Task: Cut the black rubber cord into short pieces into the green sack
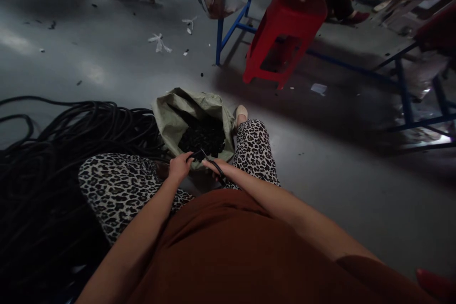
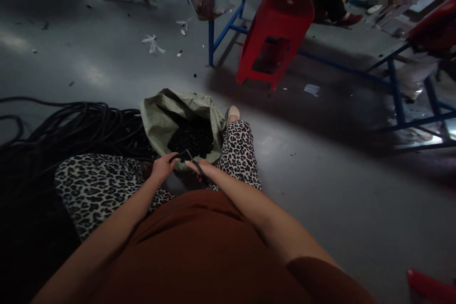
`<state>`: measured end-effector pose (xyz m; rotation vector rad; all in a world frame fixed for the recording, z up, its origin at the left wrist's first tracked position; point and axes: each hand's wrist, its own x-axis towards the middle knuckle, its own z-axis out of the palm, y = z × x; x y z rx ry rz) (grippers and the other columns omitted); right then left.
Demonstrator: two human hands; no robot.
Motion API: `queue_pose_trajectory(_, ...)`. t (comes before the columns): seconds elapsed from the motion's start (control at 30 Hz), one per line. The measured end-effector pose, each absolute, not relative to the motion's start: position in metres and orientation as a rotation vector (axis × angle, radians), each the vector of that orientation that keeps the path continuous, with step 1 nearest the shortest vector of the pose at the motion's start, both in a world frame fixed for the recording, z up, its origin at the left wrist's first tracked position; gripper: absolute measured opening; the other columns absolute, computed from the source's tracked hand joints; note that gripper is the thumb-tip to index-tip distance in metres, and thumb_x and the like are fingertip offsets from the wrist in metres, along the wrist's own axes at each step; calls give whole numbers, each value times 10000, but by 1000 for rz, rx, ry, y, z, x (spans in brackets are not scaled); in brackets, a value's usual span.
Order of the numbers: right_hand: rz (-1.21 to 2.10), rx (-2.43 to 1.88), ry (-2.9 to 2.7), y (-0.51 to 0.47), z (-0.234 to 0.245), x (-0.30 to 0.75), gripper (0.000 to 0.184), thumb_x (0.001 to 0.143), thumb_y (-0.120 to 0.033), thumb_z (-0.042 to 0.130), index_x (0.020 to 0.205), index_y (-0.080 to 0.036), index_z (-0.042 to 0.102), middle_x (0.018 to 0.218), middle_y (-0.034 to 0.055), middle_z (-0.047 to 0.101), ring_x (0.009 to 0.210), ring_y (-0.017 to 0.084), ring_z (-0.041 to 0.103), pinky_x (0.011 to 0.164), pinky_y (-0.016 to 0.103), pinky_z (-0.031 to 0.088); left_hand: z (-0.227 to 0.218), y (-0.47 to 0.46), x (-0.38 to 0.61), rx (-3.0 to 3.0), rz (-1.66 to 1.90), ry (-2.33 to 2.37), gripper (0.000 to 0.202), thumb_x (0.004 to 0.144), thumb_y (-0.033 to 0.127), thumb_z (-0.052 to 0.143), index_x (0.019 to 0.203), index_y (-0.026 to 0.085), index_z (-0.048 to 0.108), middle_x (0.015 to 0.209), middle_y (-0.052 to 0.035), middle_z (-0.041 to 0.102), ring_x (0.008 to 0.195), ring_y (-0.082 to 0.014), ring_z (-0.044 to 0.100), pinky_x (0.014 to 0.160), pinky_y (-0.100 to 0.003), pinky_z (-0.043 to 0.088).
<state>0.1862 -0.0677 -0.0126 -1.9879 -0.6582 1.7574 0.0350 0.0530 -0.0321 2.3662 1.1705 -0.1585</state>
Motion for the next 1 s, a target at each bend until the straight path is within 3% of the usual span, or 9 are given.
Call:
queue_pose_trajectory(0.57,1790,-1982,-638,-66,-23,186,733,799,-757,441,1116,-121,619,535,25,574,414,165,573,381,230,468,-31,45,37,2429,-156,1003,338,880,271,513,1191,216,633,1163,-65,678,1074,-219,619,931,-319,459)
queue_pose_trajectory(1.0,1730,-2021,-619,-64,-13,184,626,867,-676,436,1032,-104,628,474,4,526,336,137,519,344,206,430,-31,46,37,2345,-141,999,353,876,283,515,1207,226,621,1192,-45,665,1103,-195,604,970,-294,447)
